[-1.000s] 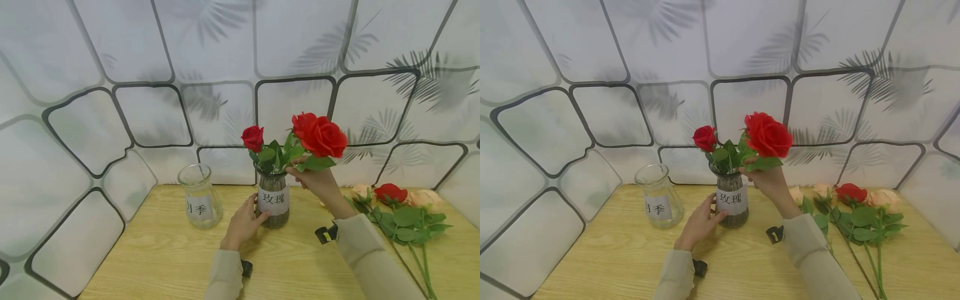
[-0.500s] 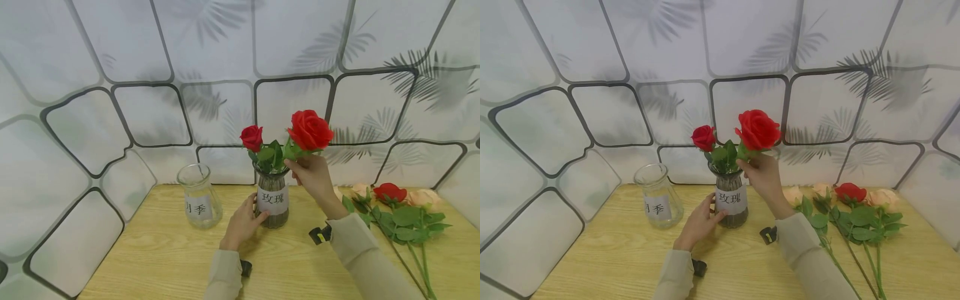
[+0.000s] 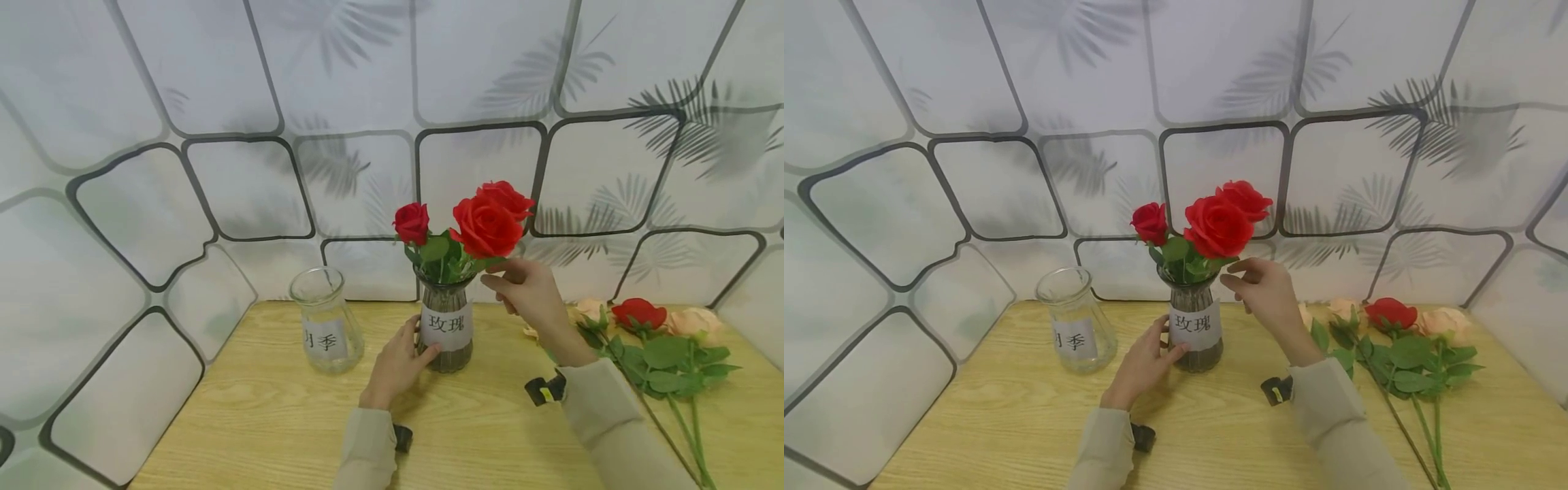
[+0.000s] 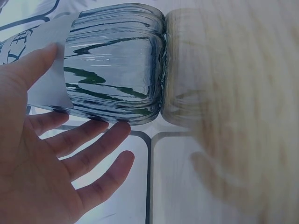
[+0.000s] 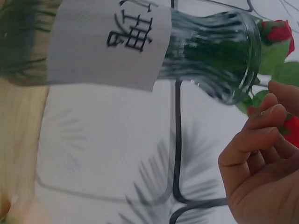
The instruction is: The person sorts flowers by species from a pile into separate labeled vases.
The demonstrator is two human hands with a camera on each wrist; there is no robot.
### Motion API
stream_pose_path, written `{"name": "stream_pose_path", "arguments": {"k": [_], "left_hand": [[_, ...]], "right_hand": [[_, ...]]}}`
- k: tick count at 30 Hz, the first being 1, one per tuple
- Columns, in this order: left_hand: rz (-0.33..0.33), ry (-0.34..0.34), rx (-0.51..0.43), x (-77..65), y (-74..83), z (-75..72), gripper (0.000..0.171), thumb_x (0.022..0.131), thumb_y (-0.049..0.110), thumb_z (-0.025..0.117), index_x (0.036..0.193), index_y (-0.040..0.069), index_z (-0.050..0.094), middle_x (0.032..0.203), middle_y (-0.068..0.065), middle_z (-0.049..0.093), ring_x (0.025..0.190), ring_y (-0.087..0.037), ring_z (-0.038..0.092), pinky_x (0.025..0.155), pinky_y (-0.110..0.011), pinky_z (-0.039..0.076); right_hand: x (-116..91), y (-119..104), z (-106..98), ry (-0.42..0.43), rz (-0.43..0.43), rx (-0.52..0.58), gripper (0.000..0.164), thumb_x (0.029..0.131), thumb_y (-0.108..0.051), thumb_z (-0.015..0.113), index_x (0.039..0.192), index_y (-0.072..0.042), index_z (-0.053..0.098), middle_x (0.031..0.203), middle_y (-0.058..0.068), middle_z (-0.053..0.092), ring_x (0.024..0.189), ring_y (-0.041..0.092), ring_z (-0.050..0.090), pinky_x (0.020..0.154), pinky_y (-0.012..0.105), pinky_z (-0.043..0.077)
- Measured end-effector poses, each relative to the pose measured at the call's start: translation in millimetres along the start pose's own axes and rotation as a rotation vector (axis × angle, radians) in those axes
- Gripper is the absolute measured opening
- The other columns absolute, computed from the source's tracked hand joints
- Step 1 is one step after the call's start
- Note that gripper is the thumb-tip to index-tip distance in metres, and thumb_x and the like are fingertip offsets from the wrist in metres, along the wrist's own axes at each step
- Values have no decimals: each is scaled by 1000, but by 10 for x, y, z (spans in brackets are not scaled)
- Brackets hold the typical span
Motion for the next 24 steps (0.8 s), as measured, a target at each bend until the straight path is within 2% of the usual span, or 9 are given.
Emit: {"name": "stream_pose_path", "arguments": {"k": [2, 5, 13, 19, 24], "left_hand": [[-1, -3, -6, -8, -2, 1, 71, 101, 43, 63, 153, 2, 38, 140, -18, 57, 108, -32, 65, 87, -52, 54], [-4, -2, -5, -15, -12, 0, 71, 101, 43, 63, 153, 2, 38, 140, -18, 57, 108, -32, 65, 88, -52, 54], [-5, 5, -6, -5, -15, -9, 71, 101, 44, 63, 153, 3, 38, 140, -17, 57, 106, -30, 65, 87, -51, 54], [-5, -4, -8, 3, -7, -4, 71, 101, 44, 63, 153, 3, 38, 140, -19, 56, 106, -32, 65, 87, -51, 54], [1, -5, -9, 11, -7, 10, 71, 101, 44, 62, 153, 3, 37, 140, -19, 56, 107, -32, 65, 87, -51, 54]], "right_hand": [[-47, 81, -72, -5, 26, -3, 27, 97, -10, 68, 113, 11, 66, 61, 2, 57, 47, 12, 44, 48, 26, 41], [-109, 209, -201, -5, 56, -21, 31, 100, -13, 66, 118, 12, 65, 63, 1, 59, 47, 13, 45, 48, 27, 43], [-219, 469, -567, 38, 102, -52, 31, 101, -16, 64, 112, 14, 64, 64, -2, 60, 46, 12, 45, 44, 27, 42], [-283, 560, -695, 30, 129, -65, 32, 102, -20, 64, 112, 11, 64, 66, -1, 62, 47, 12, 46, 41, 28, 40], [-363, 636, -779, 35, 129, -73, 33, 102, -22, 65, 110, 10, 65, 65, -1, 62, 44, 11, 41, 39, 31, 37]]}}
Point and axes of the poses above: each hand's wrist, its own x-axis towards the middle knuckle, its own z-axis out of the palm, y = z × x, the point moved 8 cm from there along x, towards the middle knuckle
